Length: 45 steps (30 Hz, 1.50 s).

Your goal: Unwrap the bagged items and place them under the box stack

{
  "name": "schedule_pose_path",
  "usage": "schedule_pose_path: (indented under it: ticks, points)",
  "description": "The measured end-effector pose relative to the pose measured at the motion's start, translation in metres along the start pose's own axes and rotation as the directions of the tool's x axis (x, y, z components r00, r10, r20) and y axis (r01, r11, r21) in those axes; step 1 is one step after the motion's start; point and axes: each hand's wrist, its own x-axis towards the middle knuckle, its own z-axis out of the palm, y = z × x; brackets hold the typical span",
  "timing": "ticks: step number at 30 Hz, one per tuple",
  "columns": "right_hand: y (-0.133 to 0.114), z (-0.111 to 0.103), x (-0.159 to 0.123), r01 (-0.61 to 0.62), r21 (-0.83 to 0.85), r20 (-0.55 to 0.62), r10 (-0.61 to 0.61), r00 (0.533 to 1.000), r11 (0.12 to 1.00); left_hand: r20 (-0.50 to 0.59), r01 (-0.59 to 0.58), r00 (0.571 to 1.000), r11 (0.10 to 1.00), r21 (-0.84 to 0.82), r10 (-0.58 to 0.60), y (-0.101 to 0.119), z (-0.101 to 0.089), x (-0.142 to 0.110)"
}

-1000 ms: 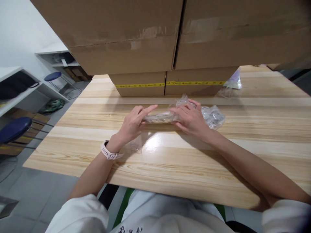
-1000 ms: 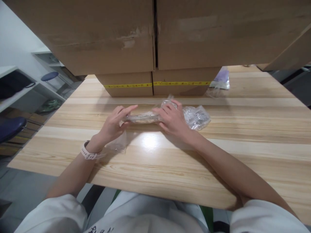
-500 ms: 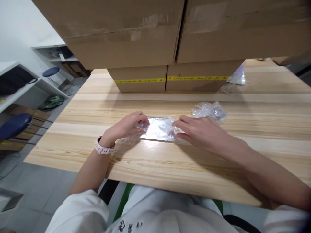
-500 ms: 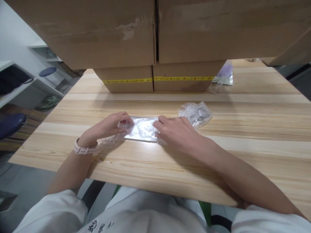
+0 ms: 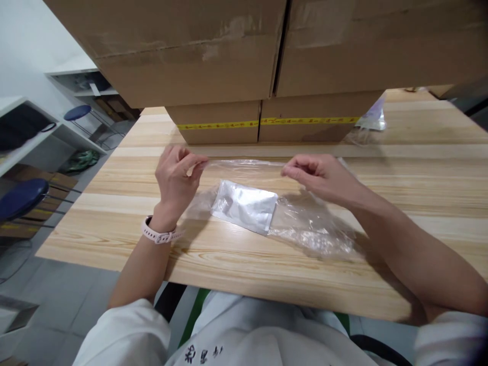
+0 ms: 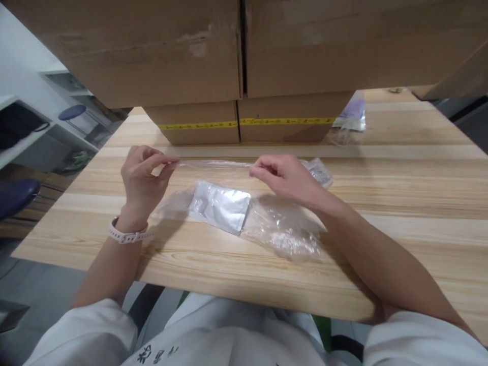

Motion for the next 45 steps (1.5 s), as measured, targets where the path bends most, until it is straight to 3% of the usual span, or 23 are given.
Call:
schedule_pose_path:
  ticks: [3, 6, 10, 13, 15, 17, 20, 23, 25, 27, 30, 32, 34, 37, 39, 41, 43, 45]
  points:
    - [0.011, -0.012, 0.008, -0.115, 0.005, -0.075, 0.115, 0.991, 0.993, -0.023, 0.05, 0.999, 0.996, 0.068, -0.048, -0.018, 0.003, 0.0]
    - [0.032, -0.018, 0.016, -0.184, -0.156, -0.179, 0.155, 0.971, 0.971, -0.071, 0.132, 0.989, 0.99, 0.055, -0.128, -0.034, 0.003, 0.0]
    - [0.034, -0.024, 0.014, -0.086, -0.575, -0.301, -0.113, 0.947, 0.813, -0.192, 0.145, 0.972, 0.989, 0.031, -0.137, -0.028, -0.002, 0.0]
    - [0.012, -0.026, 0.004, -0.01, -0.692, -0.294, -0.269, 0.917, 0.721, -0.231, -0.009, 0.973, 0.999, -0.035, 0.001, -0.001, 0.0, -0.005]
    - [0.0, -0.022, -0.002, 0.109, -0.632, -0.167, -0.273, 0.947, 0.767, -0.129, -0.154, 0.983, 0.97, -0.19, 0.13, 0.021, 0.007, -0.011]
    - [-0.003, -0.013, -0.005, 0.235, -0.531, 0.069, -0.235, 0.97, 0.814, 0.088, -0.208, 0.964, 0.914, -0.347, 0.252, 0.037, 0.017, -0.019]
    - [0.008, 0.005, -0.004, 0.266, -0.549, 0.328, -0.088, 0.94, 0.793, 0.433, -0.14, 0.847, 0.915, -0.379, 0.309, 0.046, 0.032, -0.029]
    - [0.022, 0.017, -0.003, 0.272, -0.572, 0.385, -0.039, 0.922, 0.774, 0.64, -0.068, 0.725, 0.95, -0.304, 0.256, 0.042, 0.042, -0.035]
    - [0.026, 0.022, -0.004, 0.3, -0.532, 0.381, -0.092, 0.92, 0.792, 0.675, -0.054, 0.7, 0.96, -0.275, 0.233, 0.038, 0.043, -0.034]
    - [0.023, 0.025, -0.007, 0.325, -0.489, 0.359, -0.153, 0.921, 0.809, 0.652, -0.068, 0.722, 0.962, -0.264, 0.23, 0.036, 0.038, -0.03]
    - [0.008, 0.028, -0.014, 0.346, -0.469, 0.293, -0.227, 0.929, 0.812, 0.607, -0.065, 0.753, 0.946, -0.316, 0.254, 0.037, 0.018, -0.016]
    - [-0.006, 0.029, -0.023, 0.373, -0.49, 0.262, -0.275, 0.925, 0.788, 0.61, -0.004, 0.737, 0.905, -0.425, 0.289, 0.038, -0.002, -0.005]
    - [-0.02, 0.031, -0.035, 0.444, -0.492, 0.315, -0.322, 0.893, 0.749, 0.654, 0.103, 0.673, 0.833, -0.544, 0.344, 0.039, -0.021, 0.005]
    - [-0.031, 0.036, -0.058, 0.573, -0.391, 0.493, -0.361, 0.791, 0.72, 0.738, 0.24, 0.482, 0.739, -0.63, 0.472, 0.043, -0.035, 0.009]
    - [-0.032, 0.04, -0.071, 0.613, -0.316, 0.583, -0.361, 0.728, 0.724, 0.774, 0.247, 0.353, 0.746, -0.618, 0.525, 0.048, -0.033, 0.004]
    - [-0.031, 0.043, -0.078, 0.616, -0.273, 0.635, -0.342, 0.692, 0.739, 0.808, 0.186, 0.265, 0.794, -0.579, 0.527, 0.054, -0.025, -0.003]
    - [-0.031, 0.042, -0.076, 0.6, -0.227, 0.672, -0.322, 0.667, 0.767, 0.83, 0.135, 0.23, 0.828, -0.544, 0.508, 0.057, -0.019, -0.008]
    - [-0.031, 0.038, -0.066, 0.551, -0.221, 0.696, -0.266, 0.667, 0.804, 0.832, 0.136, 0.262, 0.835, -0.533, 0.488, 0.057, -0.016, -0.008]
